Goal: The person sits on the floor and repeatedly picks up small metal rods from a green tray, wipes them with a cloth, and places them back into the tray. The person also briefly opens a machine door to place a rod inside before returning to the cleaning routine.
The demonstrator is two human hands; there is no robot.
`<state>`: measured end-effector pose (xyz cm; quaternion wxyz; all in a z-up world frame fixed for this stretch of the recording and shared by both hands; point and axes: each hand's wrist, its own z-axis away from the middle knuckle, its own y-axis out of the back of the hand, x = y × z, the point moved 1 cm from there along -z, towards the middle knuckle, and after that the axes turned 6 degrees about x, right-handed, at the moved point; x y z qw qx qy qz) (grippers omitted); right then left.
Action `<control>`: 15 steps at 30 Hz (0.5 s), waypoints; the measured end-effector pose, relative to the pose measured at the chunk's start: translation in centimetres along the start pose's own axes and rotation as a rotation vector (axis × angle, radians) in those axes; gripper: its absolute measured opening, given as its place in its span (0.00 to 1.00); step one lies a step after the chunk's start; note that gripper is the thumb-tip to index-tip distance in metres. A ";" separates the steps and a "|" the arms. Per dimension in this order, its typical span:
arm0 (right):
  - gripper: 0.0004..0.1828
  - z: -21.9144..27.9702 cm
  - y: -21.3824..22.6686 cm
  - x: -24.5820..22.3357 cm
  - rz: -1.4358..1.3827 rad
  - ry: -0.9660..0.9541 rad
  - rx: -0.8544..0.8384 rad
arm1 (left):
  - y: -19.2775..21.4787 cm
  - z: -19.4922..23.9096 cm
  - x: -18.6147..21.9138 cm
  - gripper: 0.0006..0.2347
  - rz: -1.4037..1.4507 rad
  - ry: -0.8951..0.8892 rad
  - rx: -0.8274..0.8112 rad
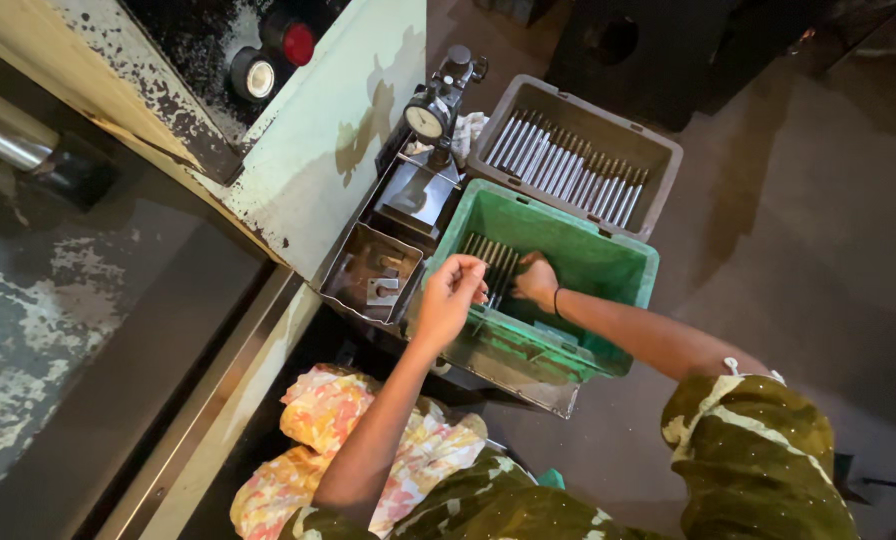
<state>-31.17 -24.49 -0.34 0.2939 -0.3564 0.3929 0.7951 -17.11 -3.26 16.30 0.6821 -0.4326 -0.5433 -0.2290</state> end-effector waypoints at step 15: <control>0.15 -6.4 14.3 -14.6 -0.127 0.396 0.148 | -1.5 -0.2 -0.2 0.07 -0.039 -0.004 -0.027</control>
